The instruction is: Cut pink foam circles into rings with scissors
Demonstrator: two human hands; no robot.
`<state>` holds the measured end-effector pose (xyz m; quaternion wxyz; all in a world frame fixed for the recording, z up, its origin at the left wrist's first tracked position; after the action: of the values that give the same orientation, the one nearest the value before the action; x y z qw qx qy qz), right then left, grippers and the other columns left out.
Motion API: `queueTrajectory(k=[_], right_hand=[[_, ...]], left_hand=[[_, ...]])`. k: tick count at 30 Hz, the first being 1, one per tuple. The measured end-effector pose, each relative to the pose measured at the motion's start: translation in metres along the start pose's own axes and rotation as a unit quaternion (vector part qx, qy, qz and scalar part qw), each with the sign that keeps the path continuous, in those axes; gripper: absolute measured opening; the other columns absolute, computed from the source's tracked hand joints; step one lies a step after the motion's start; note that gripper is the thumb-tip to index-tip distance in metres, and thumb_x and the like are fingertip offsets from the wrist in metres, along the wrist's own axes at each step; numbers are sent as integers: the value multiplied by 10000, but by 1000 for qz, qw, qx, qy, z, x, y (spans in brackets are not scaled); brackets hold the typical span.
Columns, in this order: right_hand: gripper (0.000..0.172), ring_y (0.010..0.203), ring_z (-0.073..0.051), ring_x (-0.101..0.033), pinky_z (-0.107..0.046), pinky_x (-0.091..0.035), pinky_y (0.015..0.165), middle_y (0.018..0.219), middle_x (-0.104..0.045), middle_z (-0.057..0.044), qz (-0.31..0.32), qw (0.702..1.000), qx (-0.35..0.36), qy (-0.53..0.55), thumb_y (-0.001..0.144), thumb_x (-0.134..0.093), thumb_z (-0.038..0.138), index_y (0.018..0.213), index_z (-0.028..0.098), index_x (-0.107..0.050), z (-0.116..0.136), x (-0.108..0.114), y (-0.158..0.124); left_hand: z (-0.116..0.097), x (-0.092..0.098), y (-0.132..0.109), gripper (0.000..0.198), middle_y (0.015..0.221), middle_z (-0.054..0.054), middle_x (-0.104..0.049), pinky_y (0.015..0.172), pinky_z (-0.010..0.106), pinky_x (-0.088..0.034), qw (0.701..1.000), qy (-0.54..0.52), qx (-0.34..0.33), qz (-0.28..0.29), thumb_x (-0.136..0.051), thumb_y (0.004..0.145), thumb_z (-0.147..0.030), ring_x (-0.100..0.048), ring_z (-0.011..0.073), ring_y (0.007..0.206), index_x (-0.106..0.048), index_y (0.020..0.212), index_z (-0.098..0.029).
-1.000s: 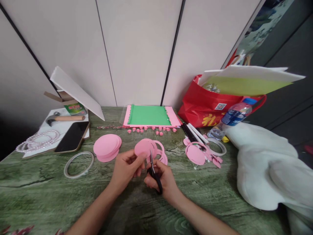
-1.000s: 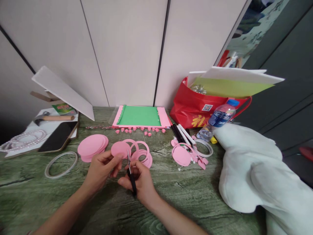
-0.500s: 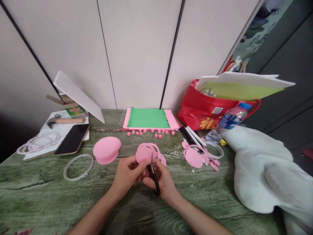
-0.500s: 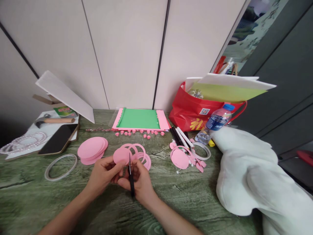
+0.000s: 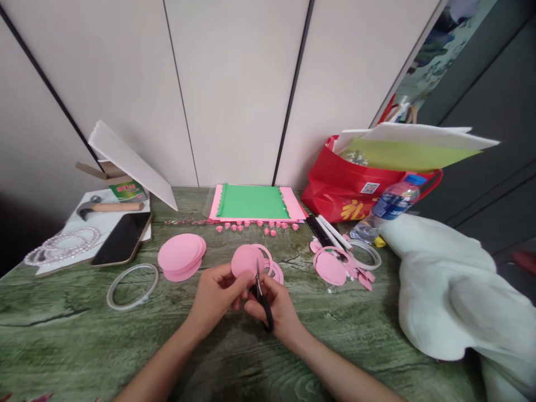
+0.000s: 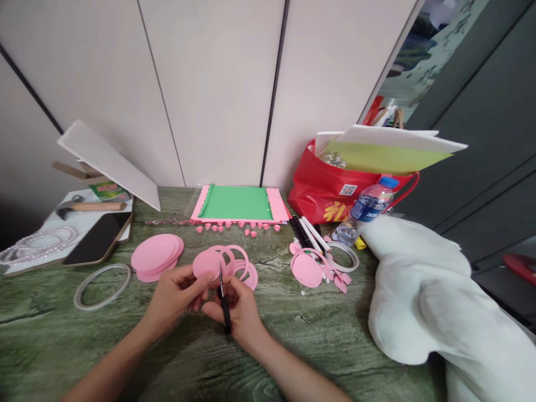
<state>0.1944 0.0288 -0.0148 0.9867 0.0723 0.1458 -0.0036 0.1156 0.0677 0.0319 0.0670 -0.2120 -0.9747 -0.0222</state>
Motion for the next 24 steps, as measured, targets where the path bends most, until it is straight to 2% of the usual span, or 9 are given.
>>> queueTrajectory(k=[6, 13, 24], right_hand=[[391, 562, -126, -483, -237, -360, 518, 679, -554, 12, 10, 1000, -9, 12, 593, -747, 452, 799, 199, -532, -4, 0, 0], [361, 454, -83, -412, -209, -317, 449, 581, -515, 50, -5, 1000, -13, -10, 607, -738, 424, 774, 193, -516, -3, 4, -2], [367, 393, -85, -434, -197, -328, 396, 485, -514, 69, -21, 999, -21, -30, 564, -768, 404, 738, 186, -528, -3, 9, -1]], left_hand=[[1, 0, 1, 237, 418, -45, -511, 332, 156, -306, 1000, -8, -4, 7, -601, 721, -314, -411, 53, 324, -574, 562, -142], [0, 4, 1, 291, 392, -49, -491, 332, 153, -294, 1000, 0, -18, -3, -597, 736, -325, -405, 51, 320, -527, 516, -148], [-3, 8, 3, 272, 430, -49, -516, 334, 152, -303, 999, -1, -40, -12, -580, 757, -317, -423, 49, 333, -524, 548, -152]])
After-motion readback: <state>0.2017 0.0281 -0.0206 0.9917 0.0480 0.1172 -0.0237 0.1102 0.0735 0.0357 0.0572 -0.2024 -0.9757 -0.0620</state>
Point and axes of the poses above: each hand's wrist, its own y-axis towards the middle knuckle, its own x-axis out of the back of the hand, z = x × y, the point moved 10 cm from there along y, towards the middle knuckle
